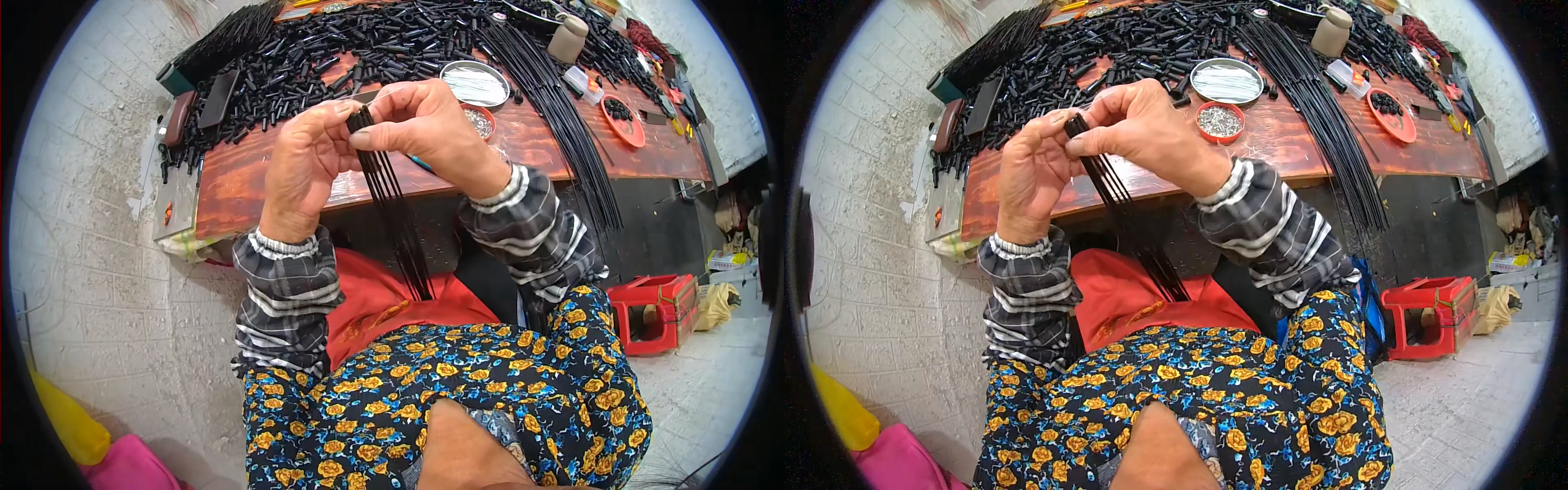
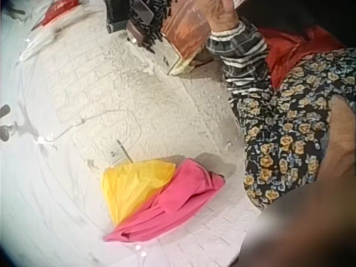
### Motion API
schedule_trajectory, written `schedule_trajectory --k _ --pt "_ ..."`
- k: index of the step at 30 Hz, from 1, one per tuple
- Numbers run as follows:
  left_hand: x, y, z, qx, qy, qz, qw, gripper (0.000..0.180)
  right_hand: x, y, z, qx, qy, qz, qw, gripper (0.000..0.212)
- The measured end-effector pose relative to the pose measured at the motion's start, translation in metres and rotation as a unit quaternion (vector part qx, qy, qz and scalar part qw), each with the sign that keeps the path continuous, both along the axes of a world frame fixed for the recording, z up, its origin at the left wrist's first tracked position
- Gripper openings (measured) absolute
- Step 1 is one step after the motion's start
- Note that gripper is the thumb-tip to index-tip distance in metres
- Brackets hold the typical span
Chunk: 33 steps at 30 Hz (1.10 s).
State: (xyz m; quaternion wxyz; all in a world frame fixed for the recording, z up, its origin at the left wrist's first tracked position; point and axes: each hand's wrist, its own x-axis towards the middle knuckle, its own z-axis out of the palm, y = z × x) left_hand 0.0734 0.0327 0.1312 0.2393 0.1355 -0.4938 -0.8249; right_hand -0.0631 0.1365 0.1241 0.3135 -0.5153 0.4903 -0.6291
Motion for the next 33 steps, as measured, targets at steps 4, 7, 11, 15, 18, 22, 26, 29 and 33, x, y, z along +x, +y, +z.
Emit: schedule_trajectory --k 4,7,11,15,18,22,26,29,33 --pt "0.001 0.006 -0.016 -0.02 0.083 0.127 0.988 0.007 0.024 -0.004 -0.02 -0.153 0.249 -0.254 0.922 0.015" --pt "-0.001 0.008 -0.021 0.004 0.108 0.121 0.987 0.006 0.024 -0.008 -0.025 -0.049 0.019 -0.164 0.985 0.012" --pt "-0.004 0.01 -0.022 0.016 0.092 0.115 0.989 0.011 0.014 -0.002 -0.016 -0.015 -0.059 -0.072 0.995 0.015" --pt "-0.005 0.009 -0.023 0.003 0.095 0.091 0.991 0.012 0.01 -0.003 -0.019 -0.026 -0.069 -0.05 0.996 0.014" --pt "-0.001 0.006 -0.024 0.008 0.103 0.06 0.993 0.015 0.006 -0.006 -0.018 -0.025 -0.08 -0.003 0.996 0.013" --pt "-0.001 0.013 -0.021 0.026 0.11 0.036 0.993 0.017 -0.008 -0.013 -0.027 -0.045 -0.151 0.115 0.981 0.01" --pt "-0.005 0.02 -0.021 0.023 0.121 0.096 0.988 0.015 -0.003 -0.009 -0.021 -0.029 -0.111 0.082 0.99 0.017" --pt "-0.012 0.019 -0.028 -0.013 0.14 0.167 0.976 0.009 0.013 -0.003 -0.016 -0.043 0.065 -0.137 0.988 0.027" --pt "-0.019 0.023 -0.031 -0.066 0.123 0.266 0.954 0.008 0.015 -0.01 -0.022 -0.016 0.075 -0.171 0.982 0.018"
